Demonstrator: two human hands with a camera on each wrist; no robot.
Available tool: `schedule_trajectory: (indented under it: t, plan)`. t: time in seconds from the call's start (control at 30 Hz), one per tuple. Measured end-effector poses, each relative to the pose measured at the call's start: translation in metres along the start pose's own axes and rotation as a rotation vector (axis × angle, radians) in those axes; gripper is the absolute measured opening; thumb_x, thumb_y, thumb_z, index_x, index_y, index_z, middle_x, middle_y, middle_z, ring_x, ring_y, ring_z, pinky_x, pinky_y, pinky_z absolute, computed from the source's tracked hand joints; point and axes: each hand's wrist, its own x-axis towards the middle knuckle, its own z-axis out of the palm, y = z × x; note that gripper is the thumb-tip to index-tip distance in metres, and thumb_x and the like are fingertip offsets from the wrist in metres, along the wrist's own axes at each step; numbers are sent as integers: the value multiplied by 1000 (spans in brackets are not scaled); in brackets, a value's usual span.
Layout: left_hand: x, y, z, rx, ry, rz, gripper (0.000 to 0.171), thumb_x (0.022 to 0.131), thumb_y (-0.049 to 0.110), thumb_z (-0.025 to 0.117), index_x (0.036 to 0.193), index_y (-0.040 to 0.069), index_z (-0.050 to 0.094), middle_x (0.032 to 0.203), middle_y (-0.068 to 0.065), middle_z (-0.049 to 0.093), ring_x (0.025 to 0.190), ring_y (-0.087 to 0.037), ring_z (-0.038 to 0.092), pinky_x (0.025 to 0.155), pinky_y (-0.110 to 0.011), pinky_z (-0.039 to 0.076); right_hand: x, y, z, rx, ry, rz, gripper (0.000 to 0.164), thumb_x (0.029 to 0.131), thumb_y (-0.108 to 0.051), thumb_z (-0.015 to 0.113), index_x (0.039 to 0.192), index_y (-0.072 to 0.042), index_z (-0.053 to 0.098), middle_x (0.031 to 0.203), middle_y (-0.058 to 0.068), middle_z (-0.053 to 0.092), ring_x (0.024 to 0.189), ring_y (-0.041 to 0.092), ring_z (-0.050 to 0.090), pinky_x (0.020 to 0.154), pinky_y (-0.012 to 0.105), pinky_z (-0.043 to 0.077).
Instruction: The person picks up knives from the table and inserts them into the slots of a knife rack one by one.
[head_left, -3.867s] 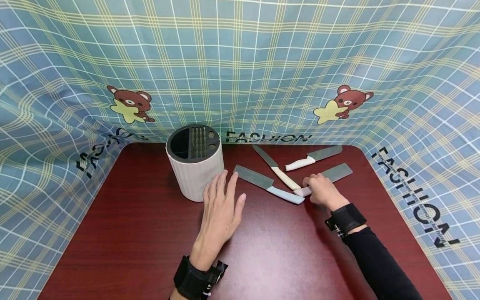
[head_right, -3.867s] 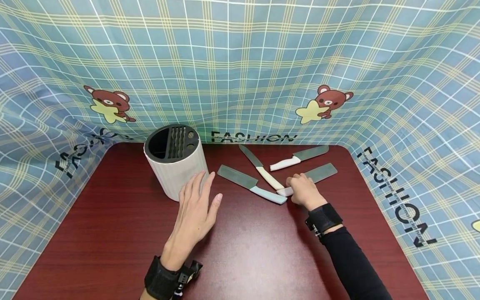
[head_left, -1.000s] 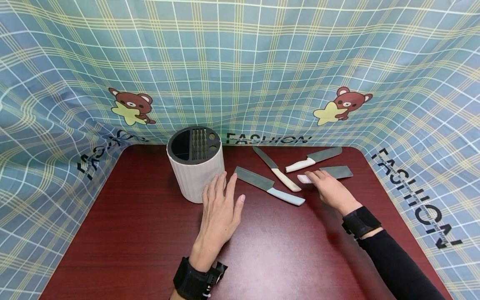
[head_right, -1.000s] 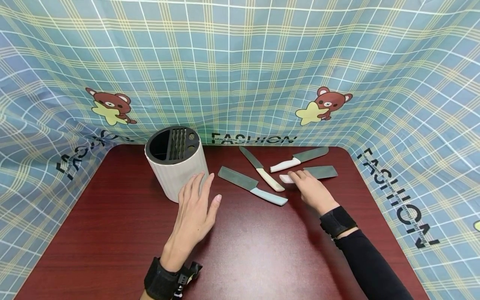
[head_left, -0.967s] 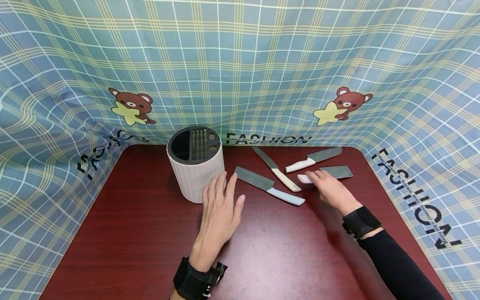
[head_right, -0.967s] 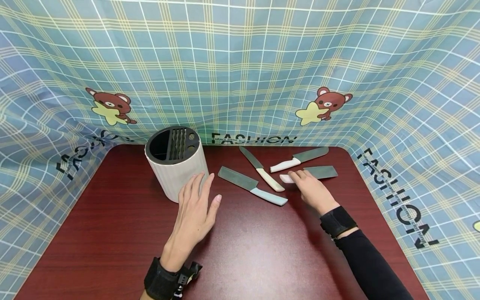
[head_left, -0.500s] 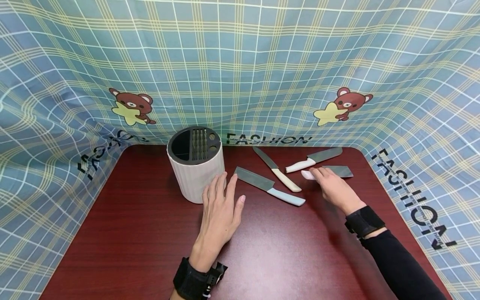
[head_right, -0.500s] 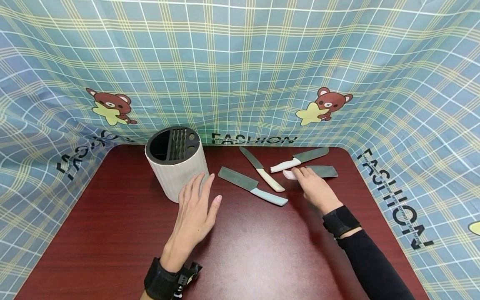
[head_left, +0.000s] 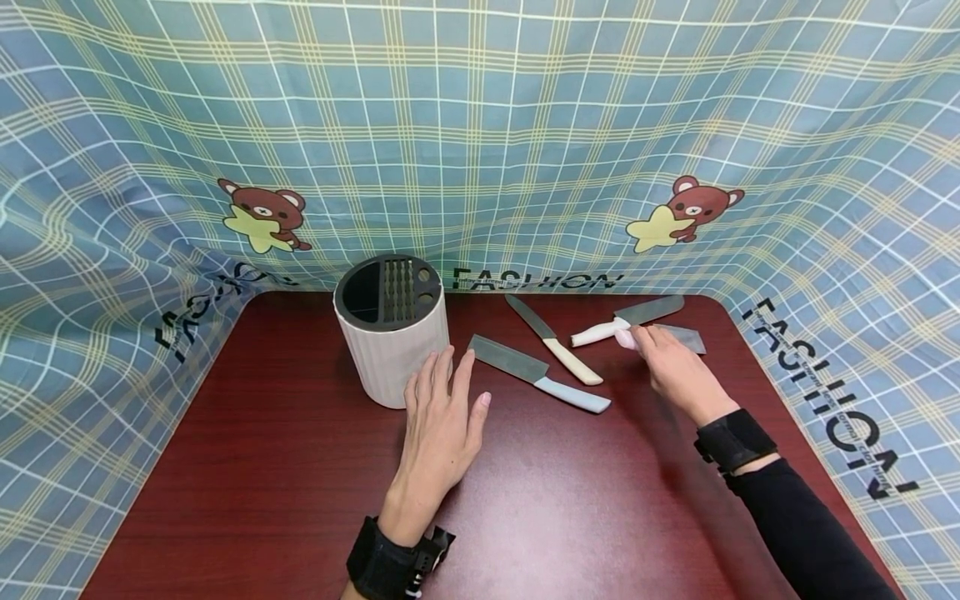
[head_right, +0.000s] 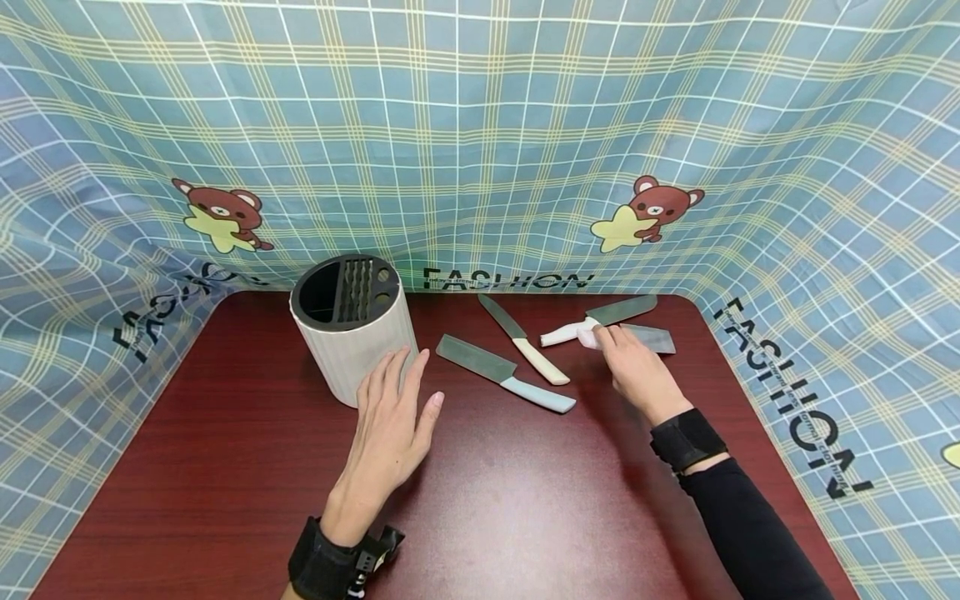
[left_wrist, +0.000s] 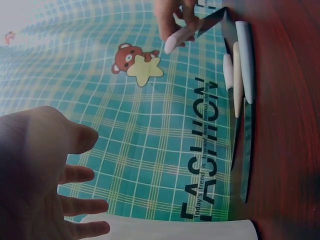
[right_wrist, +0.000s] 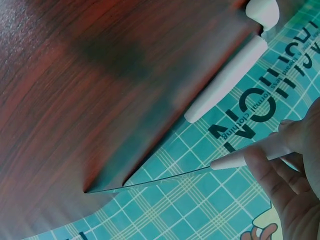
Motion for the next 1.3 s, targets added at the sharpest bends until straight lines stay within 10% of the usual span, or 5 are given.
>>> schedule_trajectory:
  t: [1.3]
  plan:
    - [-1, 0, 0, -13, -17, -12, 54, 105, 31, 52, 153, 11, 41, 156, -22, 41, 146, -45, 36, 116, -64, 28, 14, 6, -31, -13, 200, 25, 28, 99, 8, 52, 126, 10, 45, 97, 23, 53, 90, 38, 53, 75, 48, 48]
